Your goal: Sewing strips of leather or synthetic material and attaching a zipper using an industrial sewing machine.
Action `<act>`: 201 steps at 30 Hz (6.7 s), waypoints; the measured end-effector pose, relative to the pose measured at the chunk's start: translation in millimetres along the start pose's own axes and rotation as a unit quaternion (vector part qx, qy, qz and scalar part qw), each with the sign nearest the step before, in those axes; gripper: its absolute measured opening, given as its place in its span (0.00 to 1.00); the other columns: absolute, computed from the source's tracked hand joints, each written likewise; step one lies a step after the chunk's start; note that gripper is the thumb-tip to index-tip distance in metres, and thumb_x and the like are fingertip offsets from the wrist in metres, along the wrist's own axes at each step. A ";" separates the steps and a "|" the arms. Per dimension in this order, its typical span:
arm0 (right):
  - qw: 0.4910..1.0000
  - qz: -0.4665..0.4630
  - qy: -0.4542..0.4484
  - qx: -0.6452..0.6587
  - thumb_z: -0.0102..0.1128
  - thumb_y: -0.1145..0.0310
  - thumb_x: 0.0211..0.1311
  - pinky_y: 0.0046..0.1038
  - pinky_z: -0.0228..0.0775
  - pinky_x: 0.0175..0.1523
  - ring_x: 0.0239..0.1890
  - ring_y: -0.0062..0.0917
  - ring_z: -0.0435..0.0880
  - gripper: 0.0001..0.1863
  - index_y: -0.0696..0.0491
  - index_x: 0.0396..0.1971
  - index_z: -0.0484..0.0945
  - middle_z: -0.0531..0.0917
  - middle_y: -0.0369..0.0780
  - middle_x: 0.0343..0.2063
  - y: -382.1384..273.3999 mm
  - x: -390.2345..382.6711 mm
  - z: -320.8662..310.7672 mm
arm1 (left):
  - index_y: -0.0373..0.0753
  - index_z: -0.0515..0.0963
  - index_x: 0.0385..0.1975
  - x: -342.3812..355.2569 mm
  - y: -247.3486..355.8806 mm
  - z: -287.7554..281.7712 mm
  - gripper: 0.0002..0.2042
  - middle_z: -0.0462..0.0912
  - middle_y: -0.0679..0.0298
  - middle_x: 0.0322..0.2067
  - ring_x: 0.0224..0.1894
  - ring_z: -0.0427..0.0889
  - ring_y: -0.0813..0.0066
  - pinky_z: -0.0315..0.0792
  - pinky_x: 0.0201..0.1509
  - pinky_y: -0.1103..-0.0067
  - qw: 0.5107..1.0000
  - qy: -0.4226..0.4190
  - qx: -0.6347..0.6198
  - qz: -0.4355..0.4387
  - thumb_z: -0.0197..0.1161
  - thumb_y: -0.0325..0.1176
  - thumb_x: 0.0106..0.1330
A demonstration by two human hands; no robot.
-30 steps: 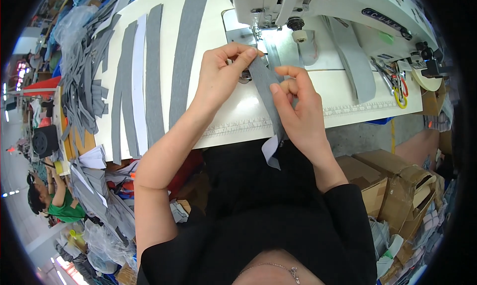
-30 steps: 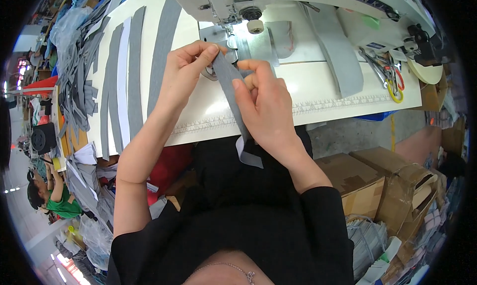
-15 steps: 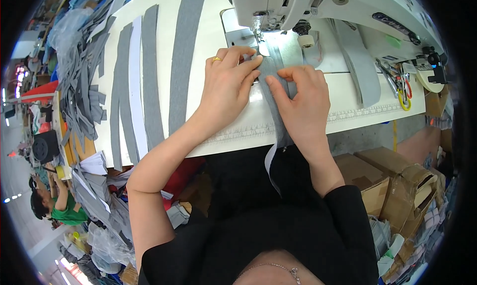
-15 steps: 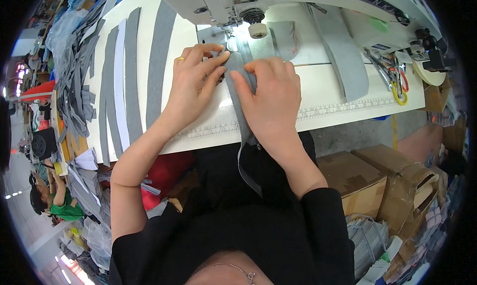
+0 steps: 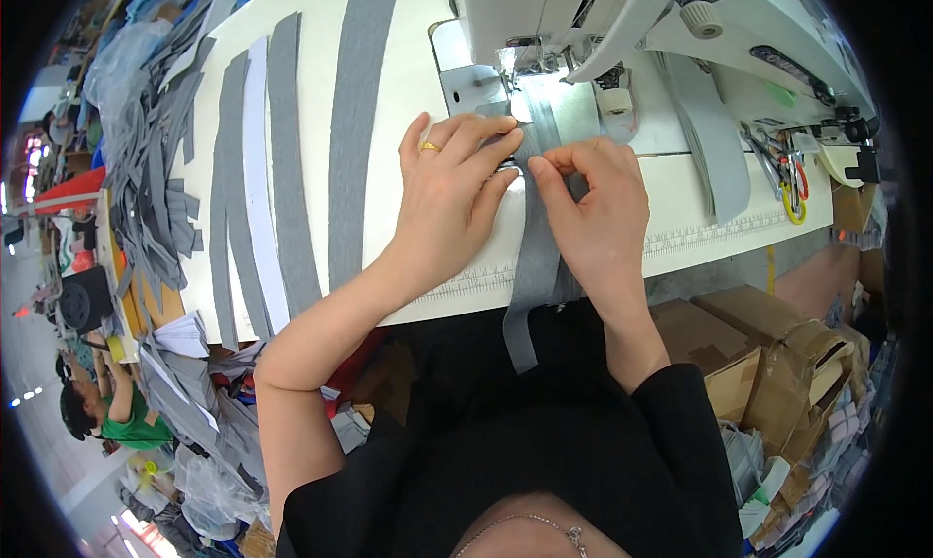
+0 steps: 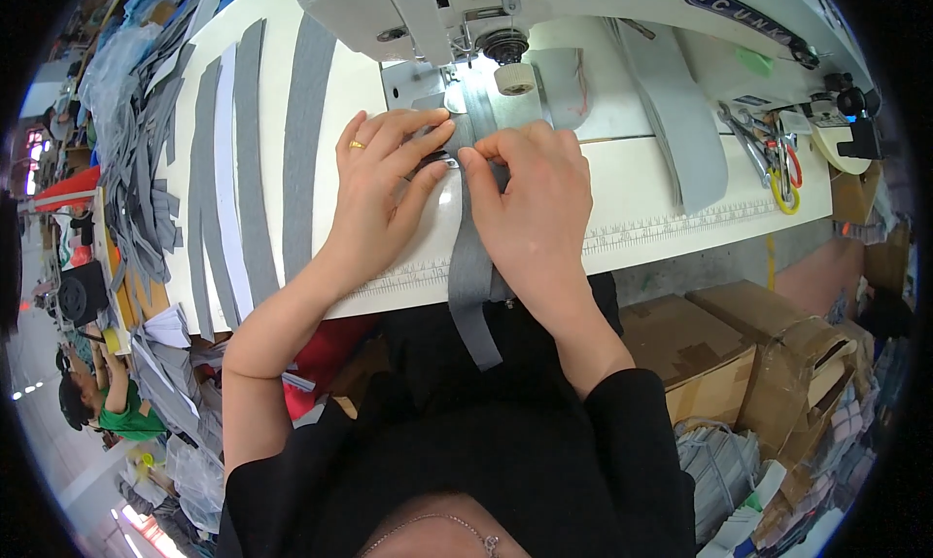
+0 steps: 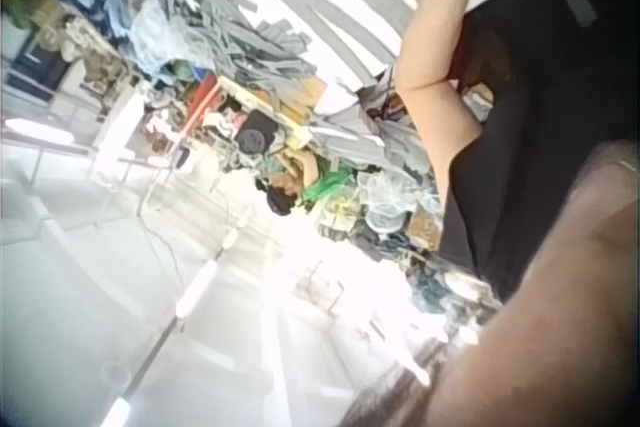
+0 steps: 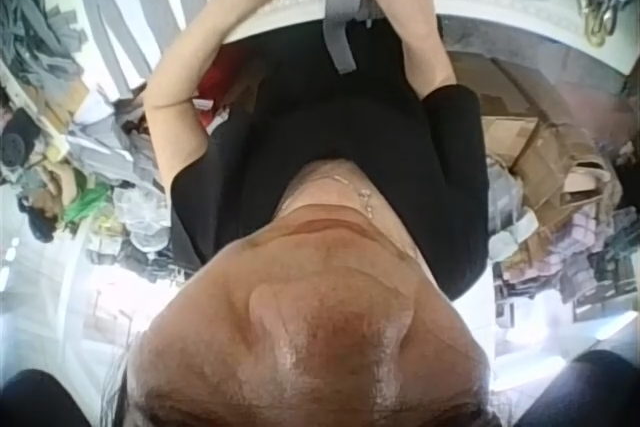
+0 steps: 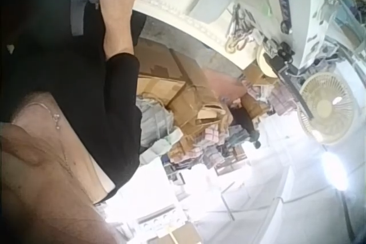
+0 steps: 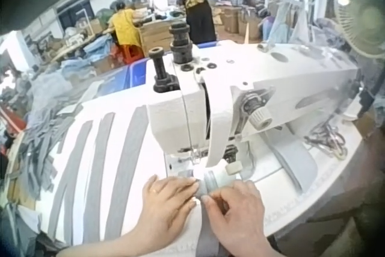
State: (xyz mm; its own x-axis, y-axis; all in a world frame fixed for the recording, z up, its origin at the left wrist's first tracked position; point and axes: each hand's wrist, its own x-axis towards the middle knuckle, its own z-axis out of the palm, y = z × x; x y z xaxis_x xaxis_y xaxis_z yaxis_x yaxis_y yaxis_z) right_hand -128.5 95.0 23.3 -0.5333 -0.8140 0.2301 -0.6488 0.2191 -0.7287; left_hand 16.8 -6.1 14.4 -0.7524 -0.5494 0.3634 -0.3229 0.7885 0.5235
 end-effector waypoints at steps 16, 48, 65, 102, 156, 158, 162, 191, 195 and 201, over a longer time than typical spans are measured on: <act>0.983 0.103 -0.017 0.151 0.74 0.73 0.62 0.17 0.65 0.34 0.26 0.11 0.70 0.08 0.57 0.33 0.82 0.82 0.30 0.25 1.3 11.0 3.3 | 0.38 0.76 0.62 0.5 0.2 -2.3 0.22 0.73 0.63 0.63 0.68 0.69 0.59 0.46 0.76 0.41 0.997 -0.036 0.051 -0.037 0.65 0.33 0.69; 0.928 -0.338 -0.156 -0.004 0.64 0.81 0.57 0.35 0.77 0.52 0.48 0.37 0.82 0.19 0.54 0.51 0.83 0.84 0.40 0.47 56.1 46.3 -27.2 | 0.35 0.87 0.41 44.8 -14.1 -1.5 0.10 0.88 0.59 0.37 0.40 0.83 0.63 0.74 0.48 0.73 0.987 0.006 -0.078 -0.140 0.71 0.31 0.63; 0.927 -0.351 -0.134 -0.005 0.65 0.80 0.52 0.37 0.78 0.50 0.49 0.35 0.82 0.21 0.55 0.50 0.83 0.84 0.40 0.46 56.1 45.8 -28.1 | 0.32 0.85 0.32 87.9 -36.7 -2.9 0.10 0.87 0.62 0.23 0.25 0.85 0.75 0.78 0.32 0.75 0.929 -0.060 -0.196 -0.309 0.76 0.28 0.53; 0.925 -0.357 -0.129 -0.025 0.62 0.81 0.54 0.36 0.77 0.48 0.47 0.34 0.81 0.24 0.56 0.54 0.82 0.82 0.39 0.43 52.1 42.7 -29.2 | 0.31 0.84 0.34 68.3 -40.3 1.3 0.11 0.88 0.53 0.39 0.39 0.87 0.70 0.79 0.44 0.75 0.956 0.017 -0.192 -0.220 0.77 0.28 0.55; 0.986 -0.062 -0.085 0.127 0.72 0.74 0.60 0.28 0.68 0.34 0.30 0.28 0.77 0.07 0.58 0.36 0.83 0.79 0.39 0.26 64.3 -127.1 -40.7 | 0.41 0.77 0.39 -33.7 50.7 -16.7 0.11 0.83 0.68 0.28 0.24 0.74 0.87 0.68 0.28 0.88 0.739 0.019 -0.526 -0.420 0.63 0.42 0.77; 0.954 0.093 -0.156 0.239 0.72 0.71 0.64 0.24 0.66 0.35 0.30 0.20 0.74 0.10 0.61 0.35 0.81 0.77 0.38 0.29 65.8 -135.4 -33.7 | 0.41 0.77 0.40 -43.0 46.2 -19.0 0.11 0.84 0.68 0.29 0.24 0.75 0.87 0.69 0.29 0.87 0.708 0.043 -0.582 -0.398 0.63 0.42 0.78; 0.939 0.101 -0.202 0.257 0.72 0.69 0.66 0.23 0.66 0.36 0.31 0.19 0.72 0.12 0.61 0.32 0.79 0.75 0.37 0.31 60.4 -139.8 -34.6 | 0.39 0.78 0.44 -61.7 47.0 -13.6 0.12 0.87 0.64 0.34 0.28 0.78 0.86 0.74 0.33 0.85 0.654 0.056 -0.659 -0.366 0.62 0.42 0.78; 0.948 0.116 -0.229 0.187 0.69 0.67 0.68 0.31 0.67 0.38 0.27 0.28 0.78 0.09 0.58 0.33 0.83 0.83 0.40 0.25 73.0 -246.2 -84.4 | 0.34 0.84 0.33 -165.4 121.7 81.7 0.13 0.84 0.72 0.26 0.30 0.78 0.88 0.73 0.32 0.83 0.796 -0.065 -0.491 -0.349 0.68 0.40 0.74; 0.932 0.148 -0.221 0.248 0.69 0.67 0.68 0.29 0.67 0.38 0.26 0.24 0.78 0.09 0.57 0.33 0.84 0.83 0.37 0.24 71.4 -258.5 -92.6 | 0.33 0.83 0.33 -174.2 135.4 77.4 0.14 0.85 0.69 0.27 0.30 0.81 0.85 0.77 0.34 0.82 0.749 -0.039 -0.516 -0.414 0.69 0.40 0.73; 0.938 0.103 -0.246 0.221 0.67 0.68 0.72 0.21 0.65 0.37 0.29 0.13 0.75 0.11 0.57 0.30 0.81 0.83 0.32 0.23 71.4 -261.4 -98.3 | 0.32 0.86 0.40 -178.1 138.9 63.0 0.12 0.90 0.62 0.34 0.35 0.87 0.79 0.82 0.39 0.79 0.744 -0.115 -0.518 -0.407 0.77 0.34 0.65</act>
State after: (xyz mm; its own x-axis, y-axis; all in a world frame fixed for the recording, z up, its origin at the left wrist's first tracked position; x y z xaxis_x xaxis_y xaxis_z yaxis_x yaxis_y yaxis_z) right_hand -88.8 376.4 -25.4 -0.2361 -0.9527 -0.1913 -0.2139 0.2430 -0.9462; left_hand 69.8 218.7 -26.1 -0.6666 -0.5730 -0.4768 -0.1984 -0.4802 0.8544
